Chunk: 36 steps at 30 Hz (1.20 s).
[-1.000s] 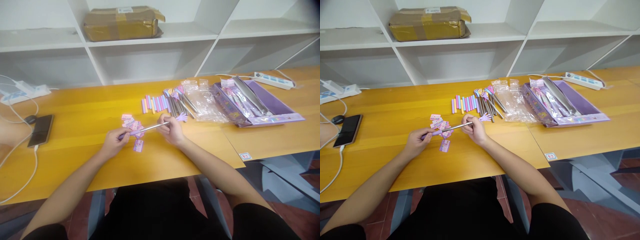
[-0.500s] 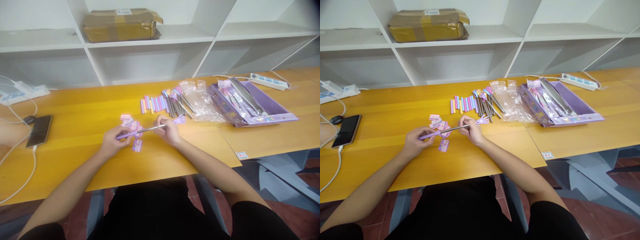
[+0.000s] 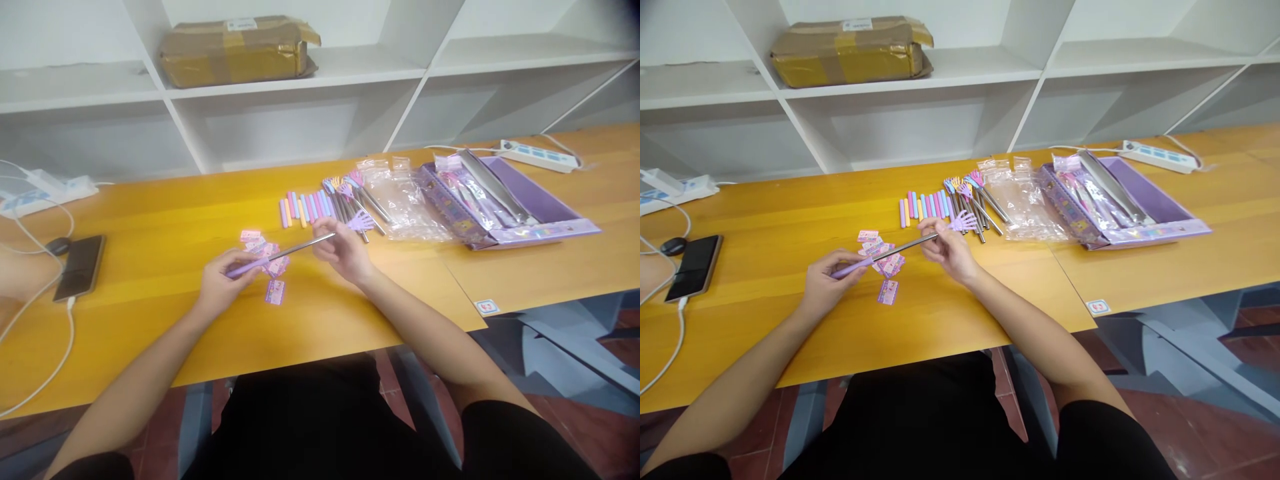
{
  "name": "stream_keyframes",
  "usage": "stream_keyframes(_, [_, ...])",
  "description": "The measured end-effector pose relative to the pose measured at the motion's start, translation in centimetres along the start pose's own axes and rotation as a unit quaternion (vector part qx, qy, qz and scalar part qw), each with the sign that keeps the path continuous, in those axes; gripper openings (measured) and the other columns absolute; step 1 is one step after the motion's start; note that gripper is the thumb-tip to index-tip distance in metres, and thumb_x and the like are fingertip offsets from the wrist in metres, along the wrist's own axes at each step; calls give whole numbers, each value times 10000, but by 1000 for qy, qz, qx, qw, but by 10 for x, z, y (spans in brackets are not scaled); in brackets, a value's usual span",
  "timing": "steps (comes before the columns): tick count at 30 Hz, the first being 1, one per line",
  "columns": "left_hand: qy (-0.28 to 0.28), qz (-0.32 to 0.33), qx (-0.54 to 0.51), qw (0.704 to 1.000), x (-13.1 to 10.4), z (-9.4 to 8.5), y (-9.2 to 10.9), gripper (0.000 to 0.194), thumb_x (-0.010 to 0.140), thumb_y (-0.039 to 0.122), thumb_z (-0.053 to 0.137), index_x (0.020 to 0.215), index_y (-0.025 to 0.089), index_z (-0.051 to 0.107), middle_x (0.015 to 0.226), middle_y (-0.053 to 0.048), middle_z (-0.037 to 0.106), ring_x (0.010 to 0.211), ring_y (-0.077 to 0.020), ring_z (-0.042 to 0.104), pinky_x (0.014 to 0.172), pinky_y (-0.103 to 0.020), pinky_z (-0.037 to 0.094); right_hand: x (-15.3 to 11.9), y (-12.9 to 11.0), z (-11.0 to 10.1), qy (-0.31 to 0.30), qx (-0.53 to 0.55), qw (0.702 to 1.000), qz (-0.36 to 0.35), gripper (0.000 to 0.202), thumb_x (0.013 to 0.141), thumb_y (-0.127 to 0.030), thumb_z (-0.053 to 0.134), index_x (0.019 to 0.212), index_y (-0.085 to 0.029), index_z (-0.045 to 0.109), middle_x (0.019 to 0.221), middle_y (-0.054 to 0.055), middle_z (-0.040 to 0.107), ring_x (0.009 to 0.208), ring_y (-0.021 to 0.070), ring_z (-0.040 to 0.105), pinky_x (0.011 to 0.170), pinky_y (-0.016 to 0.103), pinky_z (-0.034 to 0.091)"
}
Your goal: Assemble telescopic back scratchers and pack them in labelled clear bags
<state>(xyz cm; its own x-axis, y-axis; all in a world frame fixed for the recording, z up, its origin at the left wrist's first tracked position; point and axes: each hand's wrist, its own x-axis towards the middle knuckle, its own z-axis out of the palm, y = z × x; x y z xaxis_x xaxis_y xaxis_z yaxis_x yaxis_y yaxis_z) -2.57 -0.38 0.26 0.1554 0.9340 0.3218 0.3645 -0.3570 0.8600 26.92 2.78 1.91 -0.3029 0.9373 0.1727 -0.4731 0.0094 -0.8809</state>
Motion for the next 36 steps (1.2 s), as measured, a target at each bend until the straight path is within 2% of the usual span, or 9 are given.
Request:
stream_keyframes(2, [13, -25, -10, 1000, 3, -1, 1, 334, 884, 502, 894, 1046, 212, 860, 1072, -99, 849, 957, -231, 808, 841, -334, 657, 3, -7, -5, 30, 3, 999, -27, 528, 896, -732, 743, 1080, -244, 661, 664, -98, 370, 469, 75, 182, 488, 274, 149])
stream_keyframes(5, [20, -54, -23, 998, 8, -4, 4, 379, 861, 519, 918, 1052, 198, 856, 1100, -108, 857, 1012, -244, 817, 918, -356, 669, 9, -15, -18, 101, -11, 992, -81, 490, 924, -717, 703, 1083, -254, 673, 712, -64, 455, 479, 83, 263, 497, 292, 182])
stream_keyframes(8, [16, -69, -33, 997, 11, -6, 5, 396, 855, 520, 928, 1060, 190, 852, 1126, -118, 859, 1041, -252, 820, 956, -370, 663, 14, -17, -33, 140, -80, 979, -126, 469, 939, -707, 709, 1053, -252, 689, 735, -44, 499, 496, 93, 350, 513, 295, 220])
stream_keyframes(12, [8, -40, -8, 999, 12, -8, 2, 347, 870, 505, 909, 1030, 201, 863, 1074, -104, 847, 974, -232, 806, 859, -336, 637, 13, -9, -41, 125, -201, 963, -126, 509, 1004, -758, 648, 1000, -250, 689, 694, -38, 490, 527, 122, 402, 533, 296, 264])
stream_keyframes(15, [12, 2, 44, 999, 13, -11, 1, 274, 895, 476, 889, 998, 222, 872, 988, -74, 825, 883, -200, 763, 762, -308, 572, 9, -3, -38, 122, -245, 954, -121, 532, 993, -786, 683, 995, -255, 684, 682, -43, 460, 537, 128, 376, 527, 300, 256])
stream_keyframes(19, [14, 52, 90, 994, 13, -15, 1, 213, 918, 442, 876, 966, 235, 873, 915, -53, 795, 772, -165, 686, 675, -298, 482, 7, 1, -34, 116, -268, 949, -120, 506, 1021, -770, 666, 1002, -265, 684, 645, -56, 422, 537, 136, 361, 532, 300, 259])
stream_keyframes(23, [19, 83, 117, 989, 12, -15, 3, 190, 937, 424, 853, 953, 235, 867, 869, -39, 780, 724, -152, 652, 654, -297, 458, 7, 3, -35, 113, -277, 948, -113, 457, 1044, -720, 664, 1002, -265, 678, 642, -58, 432, 541, 136, 377, 542, 291, 271])
stream_keyframes(31, [29, 110, 128, 985, 10, -14, 9, 169, 940, 397, 839, 926, 230, 861, 814, -28, 762, 685, -145, 632, 637, -295, 455, 4, 1, -34, 106, -288, 947, -99, 361, 1053, -618, 667, 1003, -261, 686, 656, -50, 465, 547, 142, 390, 559, 303, 290])
stream_keyframes(36, [31, 103, 128, 986, 10, -14, 8, 181, 946, 416, 836, 934, 239, 870, 819, -31, 766, 701, -149, 638, 649, -300, 454, 3, 0, -33, 105, -285, 949, -87, 362, 1029, -621, 696, 993, -261, 677, 643, -55, 458, 559, 147, 401, 574, 306, 303])
